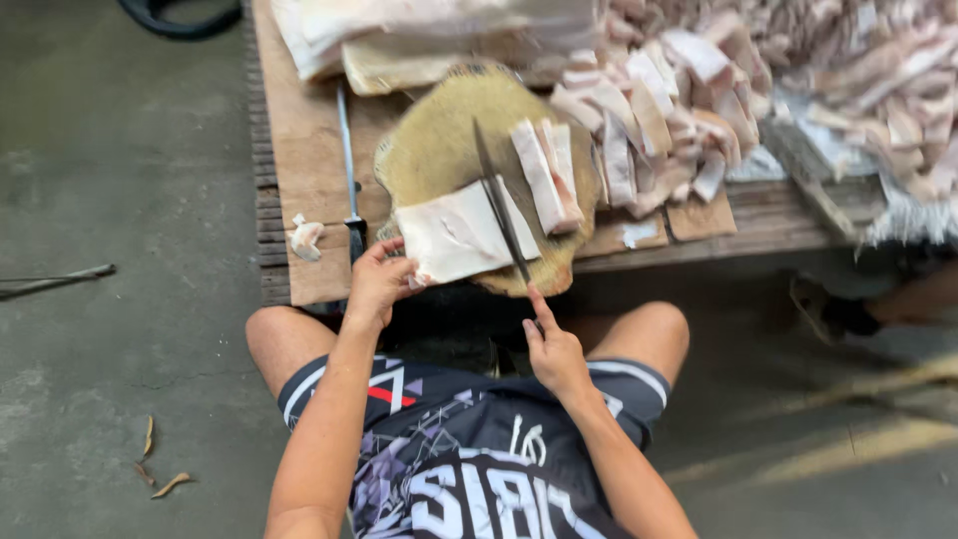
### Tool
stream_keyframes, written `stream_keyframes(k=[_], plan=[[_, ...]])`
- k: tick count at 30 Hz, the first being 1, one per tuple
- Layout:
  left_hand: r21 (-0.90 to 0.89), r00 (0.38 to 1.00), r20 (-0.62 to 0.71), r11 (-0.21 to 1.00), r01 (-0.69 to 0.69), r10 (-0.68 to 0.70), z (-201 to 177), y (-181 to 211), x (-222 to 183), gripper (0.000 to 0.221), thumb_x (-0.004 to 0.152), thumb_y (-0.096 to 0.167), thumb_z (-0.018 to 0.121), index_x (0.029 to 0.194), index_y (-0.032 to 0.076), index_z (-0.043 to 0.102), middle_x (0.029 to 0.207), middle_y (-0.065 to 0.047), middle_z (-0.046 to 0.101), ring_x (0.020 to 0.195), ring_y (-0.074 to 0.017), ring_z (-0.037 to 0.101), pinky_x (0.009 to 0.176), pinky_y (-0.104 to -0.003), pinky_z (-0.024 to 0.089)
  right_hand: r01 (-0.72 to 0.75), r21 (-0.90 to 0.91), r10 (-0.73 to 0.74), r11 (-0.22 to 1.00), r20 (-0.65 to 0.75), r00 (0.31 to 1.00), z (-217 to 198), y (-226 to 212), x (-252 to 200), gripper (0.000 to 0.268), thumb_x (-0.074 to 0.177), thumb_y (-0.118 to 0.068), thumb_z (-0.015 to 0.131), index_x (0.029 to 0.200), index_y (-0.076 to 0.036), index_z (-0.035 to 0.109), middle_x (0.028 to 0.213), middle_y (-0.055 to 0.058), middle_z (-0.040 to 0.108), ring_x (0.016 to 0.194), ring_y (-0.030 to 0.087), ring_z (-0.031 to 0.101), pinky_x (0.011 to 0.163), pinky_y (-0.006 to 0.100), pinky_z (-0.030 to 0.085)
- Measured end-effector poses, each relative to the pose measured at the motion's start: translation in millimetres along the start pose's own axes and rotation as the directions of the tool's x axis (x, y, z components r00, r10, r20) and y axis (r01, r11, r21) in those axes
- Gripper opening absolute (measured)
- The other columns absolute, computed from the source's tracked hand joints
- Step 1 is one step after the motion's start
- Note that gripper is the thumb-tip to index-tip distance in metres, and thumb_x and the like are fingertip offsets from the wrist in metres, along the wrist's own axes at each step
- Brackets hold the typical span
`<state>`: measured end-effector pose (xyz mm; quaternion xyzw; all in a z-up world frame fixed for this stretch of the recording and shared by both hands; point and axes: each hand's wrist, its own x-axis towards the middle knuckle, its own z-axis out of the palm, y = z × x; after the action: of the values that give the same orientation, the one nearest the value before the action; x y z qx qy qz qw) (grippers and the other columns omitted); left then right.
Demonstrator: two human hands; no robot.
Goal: The person sits on the floor and uses a large knife to slice sheets of pork skin into thin strips on a wooden cutting board. The person repeatedly folds the skin, cuts it into strips, and moves the cut pieces aside.
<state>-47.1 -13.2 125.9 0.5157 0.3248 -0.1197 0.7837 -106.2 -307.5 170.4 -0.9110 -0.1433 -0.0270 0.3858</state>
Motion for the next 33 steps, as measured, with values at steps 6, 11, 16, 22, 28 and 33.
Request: stream_keyframes(k=[6, 11, 16, 22, 28, 33], plan=[[-0.021, 0.999, 0.033, 1.000, 0.022, -0.021, 4.3, 5.8, -9.2, 0.050, 0.083, -0.002, 0.071, 0.130, 0.002, 0.054, 0.091, -0.010, 0.074, 0.076, -0.0215, 0.076, 0.065, -0.036, 0.065, -0.291, 0.281, 0.256, 0.914, 0.157, 0.954, -67.7, -43.0, 14.1, 0.063, 0.106, -0.011, 0.057, 0.164, -0.024, 0.036, 0.063, 0.009, 0.057, 0.053, 0.015, 0.051, 0.053, 0.031, 0.049], [-0.044, 0.999, 0.043, 0.999, 0.006, -0.005, 1.0, -3.3, -14.3, 0.050, 0.083, -0.003, 0.072, 0.130, -0.001, 0.055, 0.091, -0.011, 0.072, 0.076, -0.0222, 0.076, 0.066, -0.035, 0.067, 0.469, 0.417, -0.377, 0.779, -0.286, 0.881, -86.4, -59.5, -13.6, 0.067, 0.107, 0.000, 0.053, 0.166, -0.017, 0.024, 0.082, 0.004, 0.063, 0.066, 0.009, 0.055, 0.056, 0.019, 0.053], [-0.069, 0.999, 0.039, 0.997, -0.023, 0.026, -2.5, -15.3, -6.3, 0.047, 0.084, -0.005, 0.071, 0.129, -0.001, 0.055, 0.090, -0.011, 0.071, 0.073, -0.0199, 0.072, 0.063, -0.035, 0.064, -0.178, -0.037, 0.182, 0.983, 0.167, 0.969, 3.9, -38.5, -13.2, 0.060, 0.101, -0.017, 0.064, 0.156, -0.029, 0.045, 0.076, 0.020, 0.069, 0.067, 0.037, 0.068, 0.062, 0.046, 0.054], [-0.032, 0.998, -0.001, 0.998, -0.057, 0.057, -14.0, -31.8, 2.8, 0.046, 0.082, -0.008, 0.066, 0.127, -0.003, 0.057, 0.089, -0.011, 0.069, 0.071, -0.0177, 0.071, 0.066, -0.038, 0.066, -0.144, -0.150, 0.161, 0.978, 0.109, 0.981, 10.5, 12.6, -19.1, 0.052, 0.102, -0.024, 0.061, 0.151, -0.036, 0.047, 0.085, 0.020, 0.072, 0.075, 0.041, 0.069, 0.065, 0.049, 0.054], [-0.051, 0.992, 0.045, 0.992, -0.114, 0.117, 28.9, -31.7, 24.7, 0.051, 0.084, -0.004, 0.070, 0.133, -0.004, 0.060, 0.092, -0.012, 0.074, 0.071, -0.0164, 0.068, 0.062, -0.032, 0.063, -0.322, 0.074, 0.319, 0.944, 0.045, 0.947, -32.2, -4.9, 16.5, 0.058, 0.106, -0.018, 0.055, 0.160, -0.029, 0.037, 0.060, 0.013, 0.059, 0.050, 0.022, 0.057, 0.056, 0.034, 0.052], [0.182, 0.992, -0.001, 0.976, -0.123, 0.125, 54.4, -22.7, 21.2, 0.047, 0.085, 0.004, 0.073, 0.130, -0.002, 0.060, 0.093, -0.013, 0.076, 0.070, -0.0159, 0.072, 0.054, -0.029, 0.058, -0.040, 0.396, 0.054, 0.917, -0.024, 0.998, -89.2, -54.8, 0.9, 0.055, 0.110, -0.013, 0.049, 0.162, -0.024, 0.033, 0.063, -0.002, 0.055, 0.052, 0.007, 0.051, 0.051, 0.022, 0.047]])
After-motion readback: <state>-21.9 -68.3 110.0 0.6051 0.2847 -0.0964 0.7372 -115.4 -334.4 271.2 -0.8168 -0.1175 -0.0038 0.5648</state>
